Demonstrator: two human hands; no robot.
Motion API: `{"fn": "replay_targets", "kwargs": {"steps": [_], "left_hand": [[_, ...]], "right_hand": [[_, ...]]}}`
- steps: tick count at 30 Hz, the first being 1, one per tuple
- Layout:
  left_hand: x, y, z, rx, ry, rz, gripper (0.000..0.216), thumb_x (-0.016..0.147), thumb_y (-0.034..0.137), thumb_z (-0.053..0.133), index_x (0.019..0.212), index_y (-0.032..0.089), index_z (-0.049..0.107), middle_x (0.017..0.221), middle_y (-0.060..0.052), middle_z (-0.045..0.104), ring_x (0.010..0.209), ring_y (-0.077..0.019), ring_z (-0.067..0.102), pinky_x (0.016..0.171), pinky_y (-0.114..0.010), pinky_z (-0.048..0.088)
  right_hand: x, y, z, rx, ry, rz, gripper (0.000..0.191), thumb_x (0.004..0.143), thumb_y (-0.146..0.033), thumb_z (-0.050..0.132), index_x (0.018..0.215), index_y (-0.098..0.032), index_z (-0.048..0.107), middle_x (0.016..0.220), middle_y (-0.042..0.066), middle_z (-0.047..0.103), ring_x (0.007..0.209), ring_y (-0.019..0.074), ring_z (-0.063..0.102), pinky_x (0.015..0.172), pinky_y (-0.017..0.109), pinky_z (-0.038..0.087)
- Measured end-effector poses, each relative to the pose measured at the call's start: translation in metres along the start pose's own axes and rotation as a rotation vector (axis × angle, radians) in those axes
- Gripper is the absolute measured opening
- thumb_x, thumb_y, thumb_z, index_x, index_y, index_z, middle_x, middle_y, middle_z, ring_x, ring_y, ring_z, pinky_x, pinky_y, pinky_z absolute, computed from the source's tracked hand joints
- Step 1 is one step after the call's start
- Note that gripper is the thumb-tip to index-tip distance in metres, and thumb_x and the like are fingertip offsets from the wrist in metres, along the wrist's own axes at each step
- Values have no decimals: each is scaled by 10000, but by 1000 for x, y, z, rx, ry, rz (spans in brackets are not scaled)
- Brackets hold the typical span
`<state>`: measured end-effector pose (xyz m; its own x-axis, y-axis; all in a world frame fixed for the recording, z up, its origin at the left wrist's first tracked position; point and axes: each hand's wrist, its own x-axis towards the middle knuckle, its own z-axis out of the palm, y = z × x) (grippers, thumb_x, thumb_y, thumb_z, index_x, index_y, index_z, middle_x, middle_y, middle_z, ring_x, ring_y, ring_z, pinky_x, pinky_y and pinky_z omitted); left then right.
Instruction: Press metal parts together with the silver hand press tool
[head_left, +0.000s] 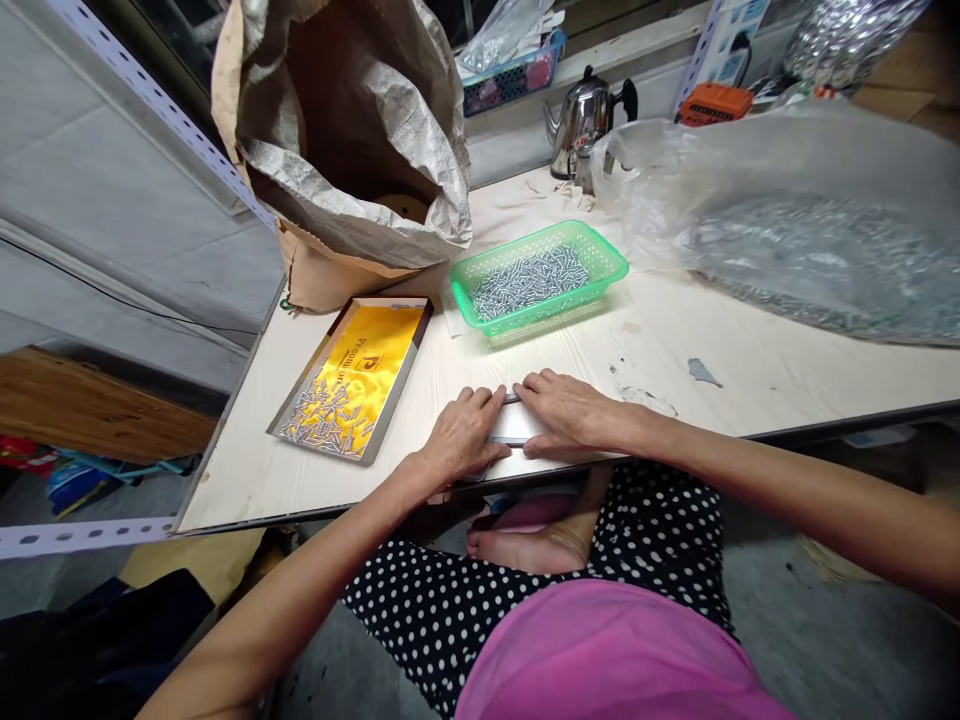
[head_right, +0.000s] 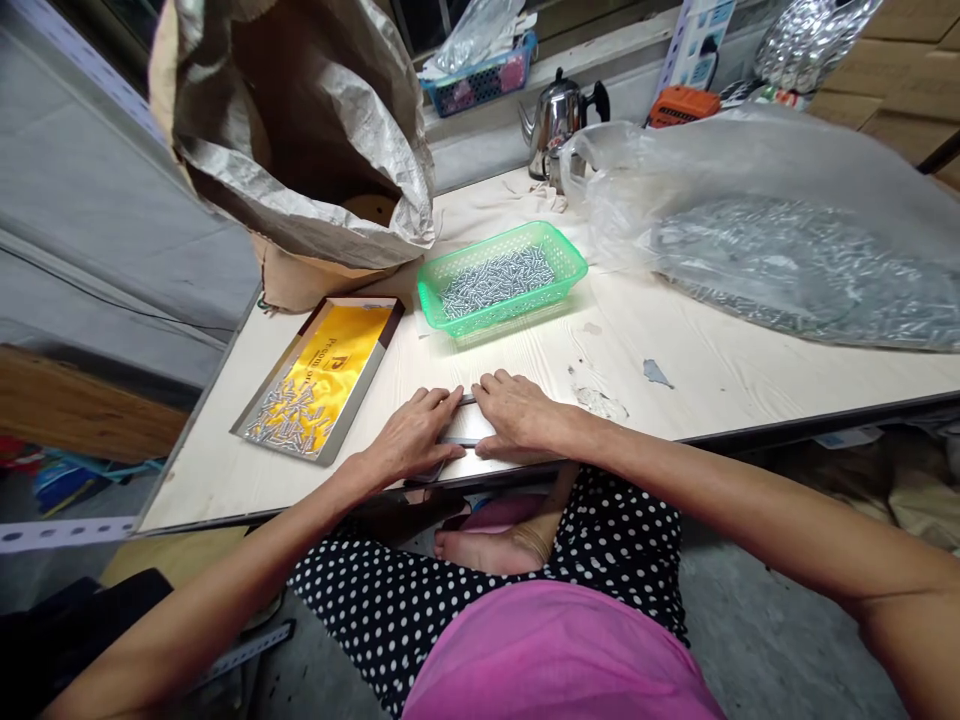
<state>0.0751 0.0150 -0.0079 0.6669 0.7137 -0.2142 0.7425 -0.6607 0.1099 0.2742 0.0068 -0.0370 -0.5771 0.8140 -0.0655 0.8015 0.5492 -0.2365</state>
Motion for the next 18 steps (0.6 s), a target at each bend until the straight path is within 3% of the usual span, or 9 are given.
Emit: {"fn": "replay_targets", "kwargs": {"steps": [9,18], "left_hand": [[18,-9,-1,-27,-15,43,458,812,444,699,1151,158,585,1102,-86,595,1036,-265,531,874,-369,460],[11,-2,5,-114,20,-21,156,893,317,617,969,182,633,972,-60,611,964,-235,548,820,-347,452]], "right_hand": [[2,-19,-22,-84,-64,51,319,857,-293,694,1109,-108,634,1075,154,618,1007,286,551,814,365,436],[10,-18,-12,-73,-89,4,120,942,-227,576,935,-131,648,928,116,664,892,237,603,775,336,425]]}}
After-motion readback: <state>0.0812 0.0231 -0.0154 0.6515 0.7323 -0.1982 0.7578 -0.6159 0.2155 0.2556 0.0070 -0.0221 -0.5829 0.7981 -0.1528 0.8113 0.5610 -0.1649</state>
